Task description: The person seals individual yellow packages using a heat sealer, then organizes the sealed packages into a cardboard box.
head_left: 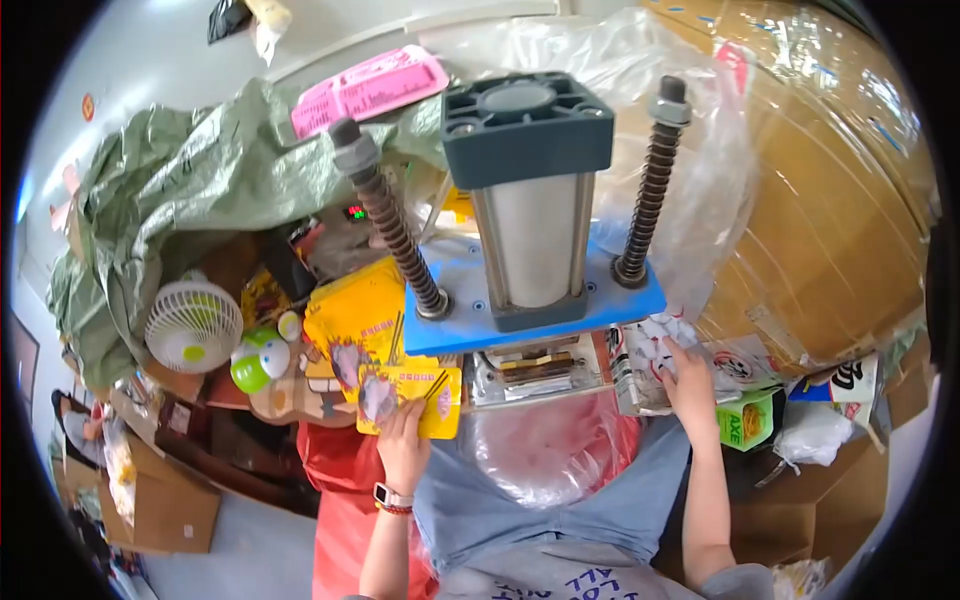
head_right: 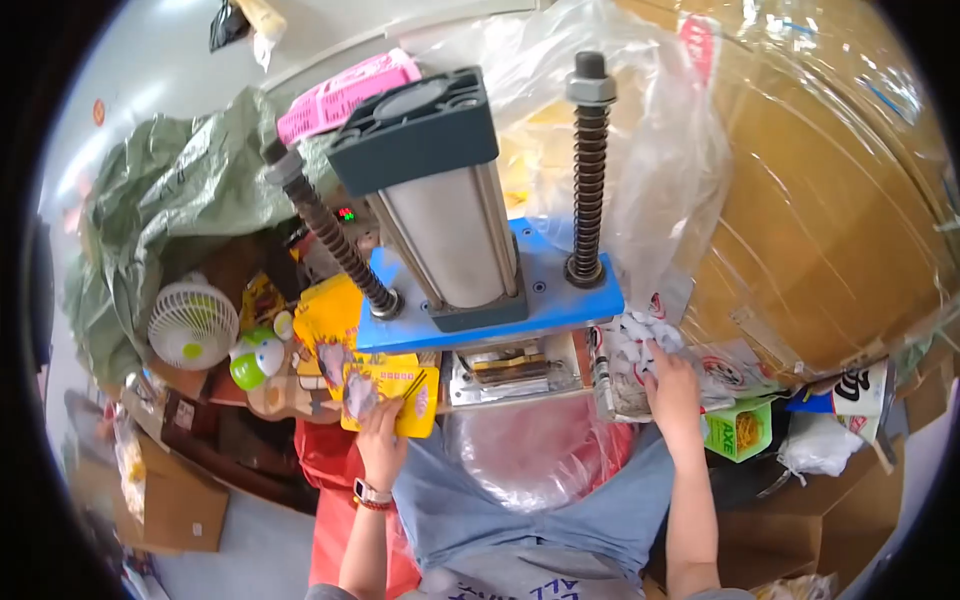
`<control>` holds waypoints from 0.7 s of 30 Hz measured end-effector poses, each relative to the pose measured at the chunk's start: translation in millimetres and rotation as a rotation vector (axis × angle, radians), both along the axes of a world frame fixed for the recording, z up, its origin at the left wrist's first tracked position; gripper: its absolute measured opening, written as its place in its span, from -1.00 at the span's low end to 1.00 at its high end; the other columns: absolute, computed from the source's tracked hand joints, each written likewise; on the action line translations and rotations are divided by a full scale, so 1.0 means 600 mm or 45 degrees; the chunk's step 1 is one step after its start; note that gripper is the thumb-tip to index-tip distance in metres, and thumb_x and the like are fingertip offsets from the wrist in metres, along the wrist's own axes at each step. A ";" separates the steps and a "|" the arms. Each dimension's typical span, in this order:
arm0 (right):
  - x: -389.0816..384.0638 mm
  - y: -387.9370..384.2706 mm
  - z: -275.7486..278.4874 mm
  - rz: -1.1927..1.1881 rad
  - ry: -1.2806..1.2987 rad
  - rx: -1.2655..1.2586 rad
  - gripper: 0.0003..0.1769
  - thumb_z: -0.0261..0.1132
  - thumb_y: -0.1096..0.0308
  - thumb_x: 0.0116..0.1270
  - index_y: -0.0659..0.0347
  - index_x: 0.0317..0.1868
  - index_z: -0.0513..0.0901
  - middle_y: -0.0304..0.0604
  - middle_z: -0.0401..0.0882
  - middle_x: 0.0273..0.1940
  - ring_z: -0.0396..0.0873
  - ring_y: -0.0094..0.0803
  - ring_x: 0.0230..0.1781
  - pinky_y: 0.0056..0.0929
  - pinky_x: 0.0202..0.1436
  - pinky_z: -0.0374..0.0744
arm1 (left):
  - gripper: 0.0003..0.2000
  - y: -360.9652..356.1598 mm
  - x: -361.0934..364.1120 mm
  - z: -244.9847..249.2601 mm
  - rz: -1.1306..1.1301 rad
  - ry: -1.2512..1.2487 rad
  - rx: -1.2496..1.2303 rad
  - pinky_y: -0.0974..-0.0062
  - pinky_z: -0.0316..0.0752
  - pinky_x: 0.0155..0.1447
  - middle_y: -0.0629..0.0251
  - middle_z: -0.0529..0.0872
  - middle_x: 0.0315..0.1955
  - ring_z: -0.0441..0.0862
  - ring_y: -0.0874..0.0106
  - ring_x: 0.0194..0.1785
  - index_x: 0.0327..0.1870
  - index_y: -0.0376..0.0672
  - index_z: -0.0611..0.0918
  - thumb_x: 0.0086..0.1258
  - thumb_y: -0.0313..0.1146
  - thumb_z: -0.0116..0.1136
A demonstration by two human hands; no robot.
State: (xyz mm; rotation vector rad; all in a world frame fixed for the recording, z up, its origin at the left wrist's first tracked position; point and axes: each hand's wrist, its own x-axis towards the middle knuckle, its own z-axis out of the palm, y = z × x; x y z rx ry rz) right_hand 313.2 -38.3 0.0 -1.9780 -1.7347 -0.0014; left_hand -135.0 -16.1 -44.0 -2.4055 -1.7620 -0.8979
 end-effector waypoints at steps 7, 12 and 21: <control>-0.051 -0.041 0.055 -0.026 0.513 0.452 -0.65 0.33 0.52 0.31 0.33 0.12 0.60 0.00 0.64 0.00 0.57 -0.23 -0.07 -0.31 0.05 0.53 | -0.72 -0.022 0.029 0.040 0.115 -0.496 -0.042 0.47 0.60 -0.12 0.09 0.80 -0.25 0.77 0.30 -0.22 -0.08 -0.26 0.74 0.15 -0.65 0.30; -0.177 -0.118 0.102 0.718 1.035 0.578 -0.84 0.43 0.56 0.22 0.30 -0.20 0.65 -0.02 0.68 -0.08 0.71 -0.21 -0.15 -0.21 0.03 0.67 | -0.69 -0.079 0.121 0.107 -0.039 -0.521 0.046 0.52 0.55 -0.19 0.19 0.81 -0.28 0.75 0.38 -0.25 -0.14 -0.24 0.75 0.07 -0.72 0.29; -0.190 -0.078 0.126 1.475 0.869 0.369 -0.62 0.41 0.44 0.20 0.27 0.06 0.68 -0.13 0.66 0.06 0.65 -0.24 0.04 -0.23 0.08 0.63 | -0.75 -0.108 0.158 0.181 -0.682 -0.475 -0.250 0.42 0.69 -0.05 0.23 0.82 -0.20 0.80 0.28 -0.15 -0.15 -0.18 0.76 0.11 -0.45 0.43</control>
